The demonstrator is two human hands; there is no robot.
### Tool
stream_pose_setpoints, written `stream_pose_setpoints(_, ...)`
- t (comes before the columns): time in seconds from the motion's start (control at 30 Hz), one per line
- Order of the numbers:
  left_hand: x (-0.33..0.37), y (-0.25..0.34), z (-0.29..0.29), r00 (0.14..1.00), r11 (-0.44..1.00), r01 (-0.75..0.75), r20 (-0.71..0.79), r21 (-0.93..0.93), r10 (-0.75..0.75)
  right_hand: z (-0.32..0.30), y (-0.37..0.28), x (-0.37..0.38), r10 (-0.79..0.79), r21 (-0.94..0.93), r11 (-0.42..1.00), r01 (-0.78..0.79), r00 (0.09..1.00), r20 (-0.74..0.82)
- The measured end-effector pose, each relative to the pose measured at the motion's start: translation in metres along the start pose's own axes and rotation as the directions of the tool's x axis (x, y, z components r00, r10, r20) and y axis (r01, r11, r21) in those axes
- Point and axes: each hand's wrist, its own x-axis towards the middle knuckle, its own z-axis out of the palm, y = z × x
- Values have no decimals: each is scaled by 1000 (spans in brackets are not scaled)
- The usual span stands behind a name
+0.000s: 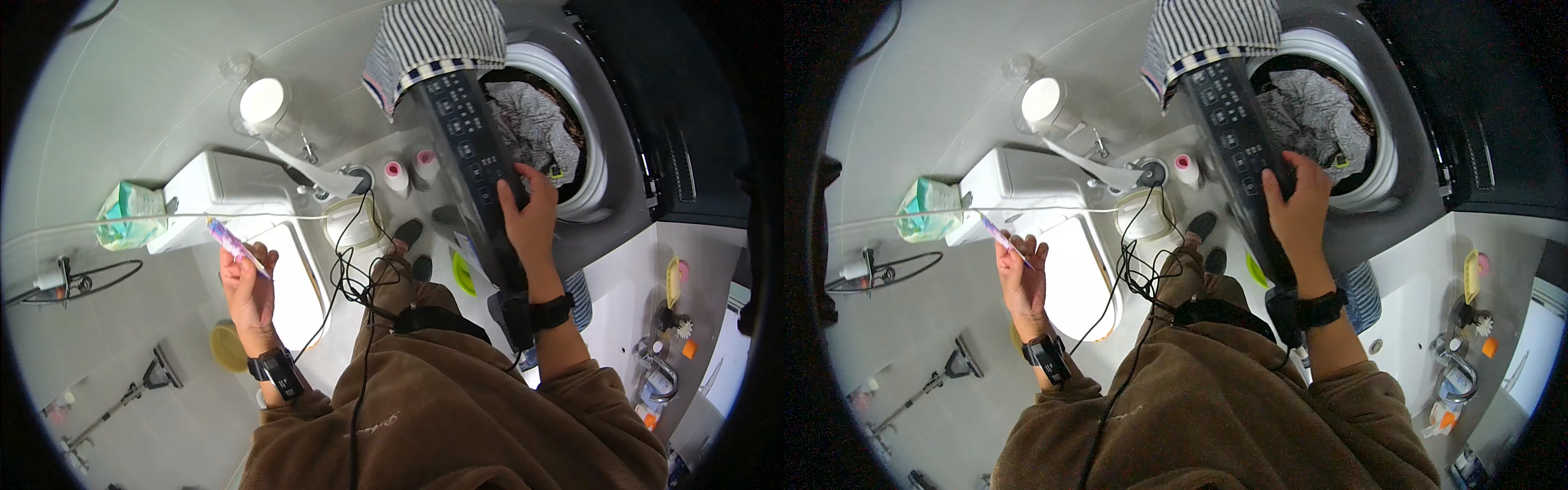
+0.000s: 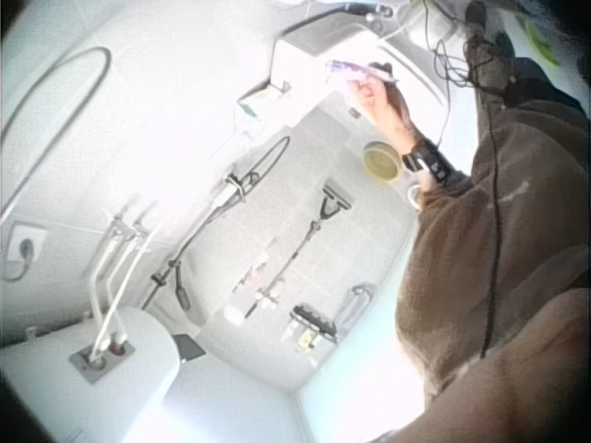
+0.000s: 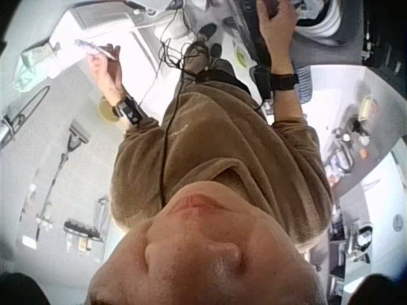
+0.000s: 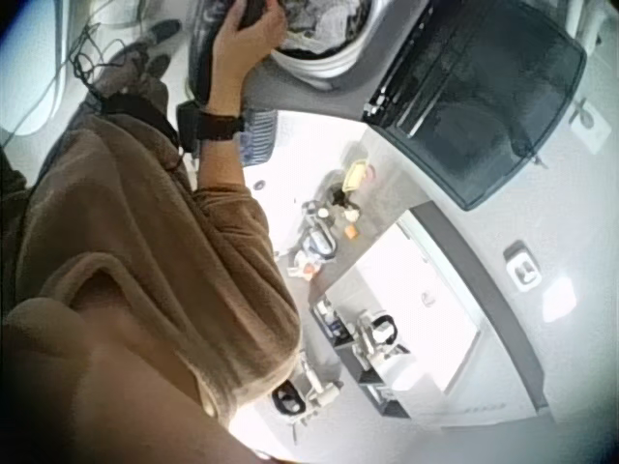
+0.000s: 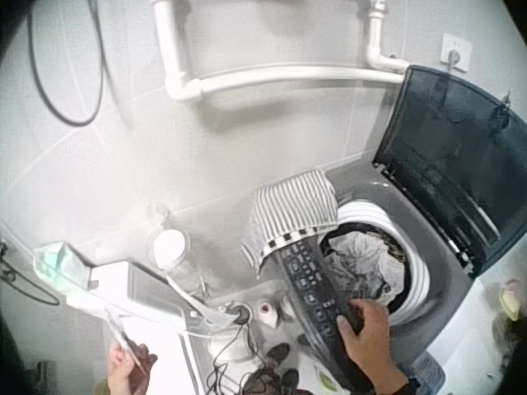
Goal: The person pours liquid detergent into a top-loading washing machine containing clothes, then adds two sachets of laundry detergent. They close the lid and press buttons on the control panel to start the wash cycle.
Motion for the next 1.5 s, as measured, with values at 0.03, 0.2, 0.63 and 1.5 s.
stream_pose_setpoints(0.03,-11,2,-12,998,998,6,-68,54,-3,2,0,1,-1,-3,1000,1,1000,-10)
stream_pose_setpoints(0.2,-52,15,-61,997,995,1,-82,98,8,8,0,4,8,-26,1000,-10,996,-85)
stream_pose_setpoints(0.63,-46,-175,-199,676,634,731,-399,253,-620,4,-46,-45,18,90,996,27,885,-466)
stream_pose_setpoints(1.5,63,-635,-418,694,551,720,-432,422,-576,138,39,-303,180,152,973,-174,983,-26)
